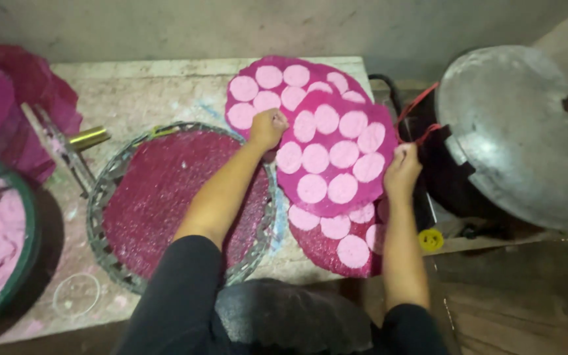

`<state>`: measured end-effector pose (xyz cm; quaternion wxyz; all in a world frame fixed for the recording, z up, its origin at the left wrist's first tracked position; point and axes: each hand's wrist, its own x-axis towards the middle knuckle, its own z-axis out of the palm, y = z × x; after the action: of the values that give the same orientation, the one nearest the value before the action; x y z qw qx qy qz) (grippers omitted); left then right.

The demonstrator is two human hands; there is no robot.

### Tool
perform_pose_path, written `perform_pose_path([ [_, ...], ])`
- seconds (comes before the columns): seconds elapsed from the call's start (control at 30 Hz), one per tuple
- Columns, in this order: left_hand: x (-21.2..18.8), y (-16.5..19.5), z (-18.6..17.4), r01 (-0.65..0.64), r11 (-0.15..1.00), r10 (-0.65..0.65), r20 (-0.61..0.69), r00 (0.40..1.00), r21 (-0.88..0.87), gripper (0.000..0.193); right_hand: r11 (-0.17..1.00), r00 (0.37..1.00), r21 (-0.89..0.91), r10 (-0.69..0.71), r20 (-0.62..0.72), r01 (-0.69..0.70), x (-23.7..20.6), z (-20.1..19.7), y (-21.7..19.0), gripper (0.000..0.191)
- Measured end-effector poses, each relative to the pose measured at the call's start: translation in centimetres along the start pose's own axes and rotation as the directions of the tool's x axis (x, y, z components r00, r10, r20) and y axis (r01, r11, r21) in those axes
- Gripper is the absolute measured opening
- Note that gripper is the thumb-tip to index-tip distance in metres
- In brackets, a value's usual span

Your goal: The person scoops pink paste from a green bowl using a metal scoop and places it into a circular mold on a tray. They press the paste into the mold to form round shapes and repeat the process to fill multiple molds.

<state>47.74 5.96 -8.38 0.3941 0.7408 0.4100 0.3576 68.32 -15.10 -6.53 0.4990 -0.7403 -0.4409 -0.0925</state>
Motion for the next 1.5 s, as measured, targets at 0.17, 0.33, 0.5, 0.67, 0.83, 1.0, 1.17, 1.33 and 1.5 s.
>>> perform_pose_path([
  [0.17, 0.1, -1.4, -0.5, -0.059, 0.983, 0.070, -0.058, 0.996, 0.172, 0.009, 0.951, 0.965, -0.164, 0.255, -0.058, -0.261, -3.1, 1.0, -0.2, 0.007],
  [0.33, -1.6, -4.5, -5.7, -0.220, 0.976, 0.219, -0.093, 0.971, 0.002, 0.019, 0.949, 0.995, -0.298, 0.088, -0.055, -0.100, -5.3, 2.2, -0.6, 0.020],
  [0.5, -8.9, -7.7, -16.5, -0.057, 0.985, 0.037, -0.127, 0.991, -0.161, 0.019, 0.986, 0.971, 0.052, -0.164, 0.174, 0.157, -6.5, 7.2, -5.6, 0.020],
  [0.67, -22.2, -12.5, -26.7, 0.042, 0.999, -0.046, -0.357, 0.933, -0.020, 0.018, 0.919, 0.803, 0.336, -0.355, 0.479, 0.206, -8.3, 16.3, -15.8, 0.015],
  [0.83, -35.1, -19.0, -31.8, 0.322, 0.796, -0.096, -0.418, 0.903, 0.512, 0.033, 0.799, 0.587, 0.553, -0.571, 0.574, 0.237, -13.0, 27.4, -28.5, 0.021],
  [1.0, -41.6, -21.6, -33.3, 0.533, 0.652, -0.320, -0.443, 0.838, 0.539, 0.046, 0.716, 0.551, 0.493, -0.696, 0.460, 0.494, -19.0, 37.3, -39.6, 0.078],
  [1.17, -42.5, -21.5, -34.7, 0.406, 0.744, -0.154, -0.455, 0.877, 0.530, 0.058, 0.966, 0.514, -0.075, -0.066, 0.856, 0.249, -21.4, 41.4, -44.7, 0.093],
  [1.33, -41.8, -22.2, -36.4, 0.232, 0.721, -0.002, -0.333, 0.943, 0.653, 0.030, 0.993, 0.578, -0.085, 0.022, 0.815, 0.083, -19.5, 42.4, -42.9, 0.102],
  [1.5, -40.4, -21.2, -35.3, 0.196, 0.980, -0.200, -0.134, 0.971, -0.039, 0.010, 0.925, 0.674, 0.379, -0.295, 0.677, 0.024, -14.7, 38.4, -37.2, 0.055],
])
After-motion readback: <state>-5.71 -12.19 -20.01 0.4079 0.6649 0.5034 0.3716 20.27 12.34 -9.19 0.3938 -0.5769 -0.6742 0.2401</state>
